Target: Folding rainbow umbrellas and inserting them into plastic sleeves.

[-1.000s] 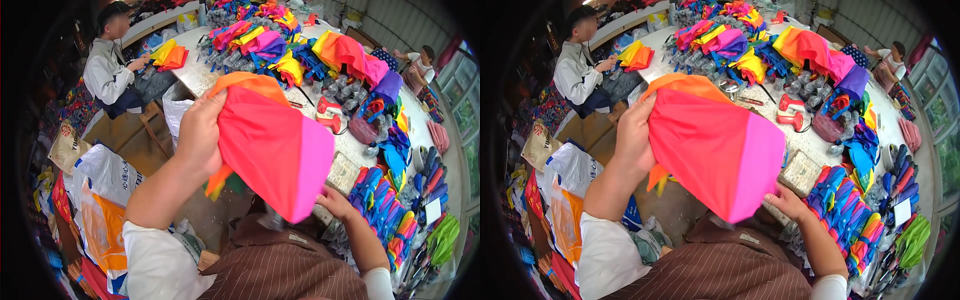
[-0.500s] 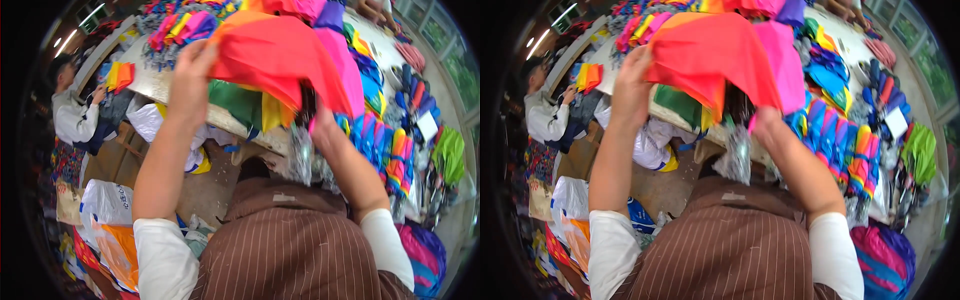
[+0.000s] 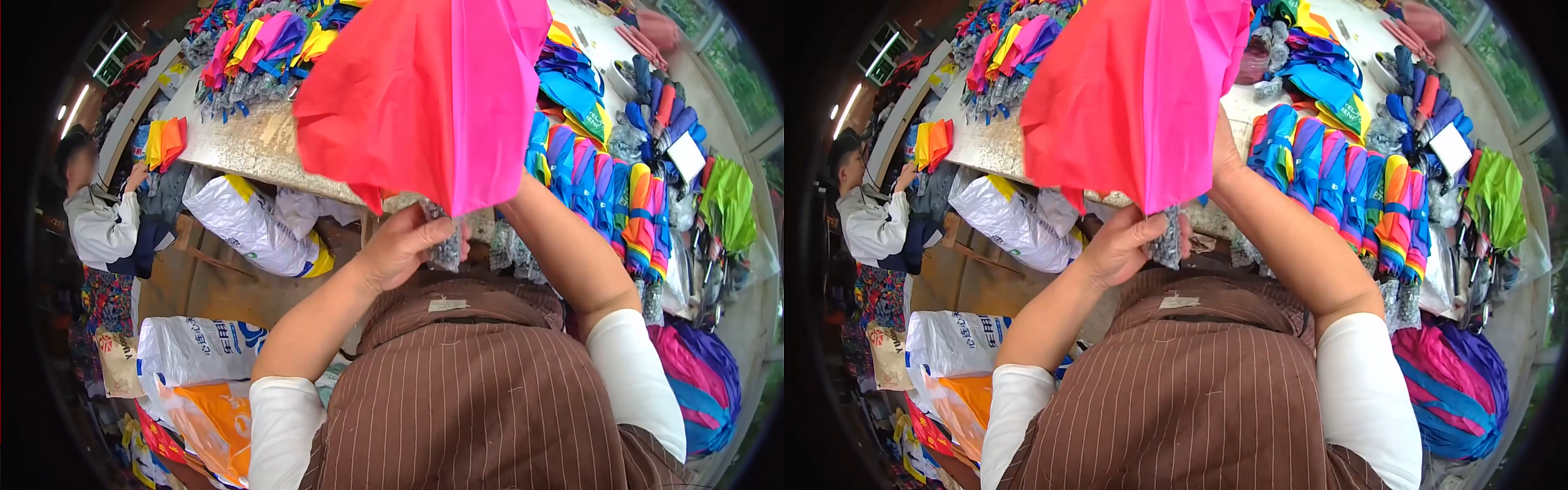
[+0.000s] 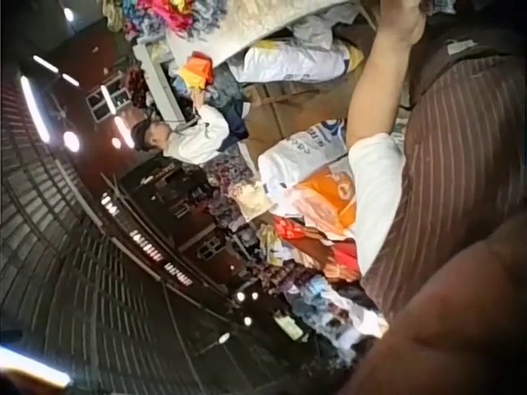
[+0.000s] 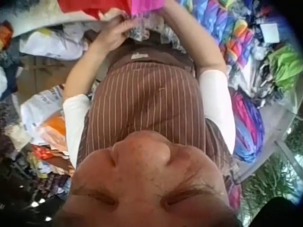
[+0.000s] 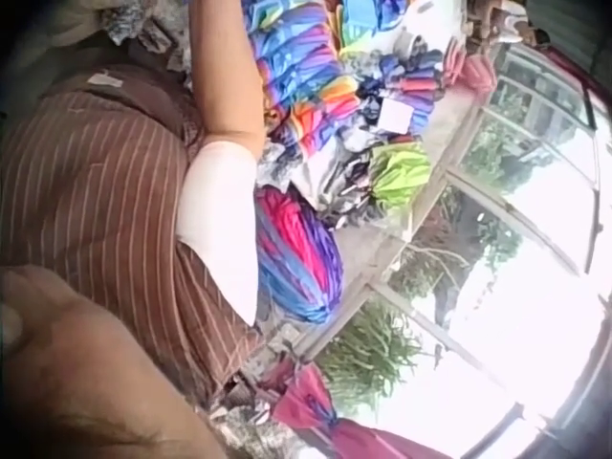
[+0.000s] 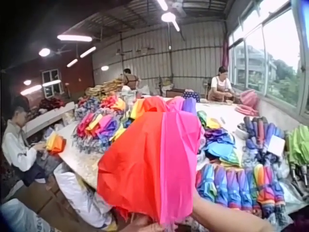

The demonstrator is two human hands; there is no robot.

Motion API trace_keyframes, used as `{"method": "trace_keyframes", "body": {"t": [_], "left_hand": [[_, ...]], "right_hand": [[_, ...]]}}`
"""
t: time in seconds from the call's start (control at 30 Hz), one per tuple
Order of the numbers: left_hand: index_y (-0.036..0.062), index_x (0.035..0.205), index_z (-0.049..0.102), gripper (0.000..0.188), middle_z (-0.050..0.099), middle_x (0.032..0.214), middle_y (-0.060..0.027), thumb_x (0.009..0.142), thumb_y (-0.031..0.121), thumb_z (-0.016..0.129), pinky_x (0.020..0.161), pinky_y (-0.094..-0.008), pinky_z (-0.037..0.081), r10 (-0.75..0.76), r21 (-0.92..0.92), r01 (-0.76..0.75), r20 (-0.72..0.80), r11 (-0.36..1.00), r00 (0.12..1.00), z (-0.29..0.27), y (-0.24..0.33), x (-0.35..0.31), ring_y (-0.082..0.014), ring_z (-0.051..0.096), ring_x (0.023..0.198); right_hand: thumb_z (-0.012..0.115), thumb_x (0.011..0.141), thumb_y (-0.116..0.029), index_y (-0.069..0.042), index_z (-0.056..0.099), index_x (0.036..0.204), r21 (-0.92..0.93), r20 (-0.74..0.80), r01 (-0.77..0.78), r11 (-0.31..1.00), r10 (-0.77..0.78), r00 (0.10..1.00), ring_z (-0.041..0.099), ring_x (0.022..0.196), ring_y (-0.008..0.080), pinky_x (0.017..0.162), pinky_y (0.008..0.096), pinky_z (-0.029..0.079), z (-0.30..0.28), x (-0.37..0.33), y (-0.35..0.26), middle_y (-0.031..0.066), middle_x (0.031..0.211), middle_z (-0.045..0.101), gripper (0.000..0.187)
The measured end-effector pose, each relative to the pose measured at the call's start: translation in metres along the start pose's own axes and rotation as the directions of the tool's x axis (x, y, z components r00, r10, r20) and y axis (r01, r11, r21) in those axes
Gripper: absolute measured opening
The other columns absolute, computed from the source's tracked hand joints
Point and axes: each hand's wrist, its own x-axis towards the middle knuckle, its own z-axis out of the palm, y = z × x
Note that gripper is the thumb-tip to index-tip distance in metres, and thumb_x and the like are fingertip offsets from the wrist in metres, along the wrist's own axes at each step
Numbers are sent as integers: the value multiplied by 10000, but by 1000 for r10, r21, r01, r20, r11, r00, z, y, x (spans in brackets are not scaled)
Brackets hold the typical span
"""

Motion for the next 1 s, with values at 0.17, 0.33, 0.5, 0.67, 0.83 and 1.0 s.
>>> {"method": "trace_keyframes", "body": {"t": [0.17,0.33,0.5,0.67,0.83,1.0], "left_hand": [[41,980,551,195,583,779,-37,881,188,632,629,-288,485,195,123,-187,-52,975,980,19,50,9,-138,588,692],[50,864,552,143,583,718,-26,880,171,627,557,-295,487,400,436,-337,-58,834,915,21,129,3,-118,564,585],[57,845,557,159,562,694,-11,877,190,637,516,-272,470,459,452,-385,-62,805,886,30,161,25,-92,543,557],[63,886,510,150,570,667,-38,835,122,638,492,-284,480,380,536,-311,-20,785,925,20,126,13,-139,582,544],[62,913,490,175,574,658,-35,822,92,636,506,-269,481,269,532,-256,55,807,962,17,88,-12,-126,579,539],[54,1044,514,304,593,778,-24,799,69,695,539,-249,481,182,479,-159,-2,863,983,5,44,-61,-101,586,604]], "right_hand": [[419,979,-416,-39,514,1226,-275,105,123,953,-98,990,576,1003,154,823,318,475,65,-16,-52,73,1131,598,460],[361,967,-525,-48,511,1248,-577,164,-69,814,199,966,549,906,169,811,350,471,33,0,-47,82,1066,584,574],[401,979,-466,-36,535,1218,-650,111,-193,735,344,933,578,856,127,758,302,502,15,-5,-46,52,1000,599,510],[413,965,-485,-34,538,1211,-782,204,76,619,139,969,583,844,142,750,308,504,45,16,-105,53,988,594,528],[412,958,-506,-24,518,1204,-666,190,292,686,-223,956,611,864,181,774,345,511,105,68,-188,96,1005,630,552],[482,966,-319,57,492,1148,-142,302,483,864,-427,852,632,848,244,780,363,542,155,106,-269,194,956,614,418]]}}
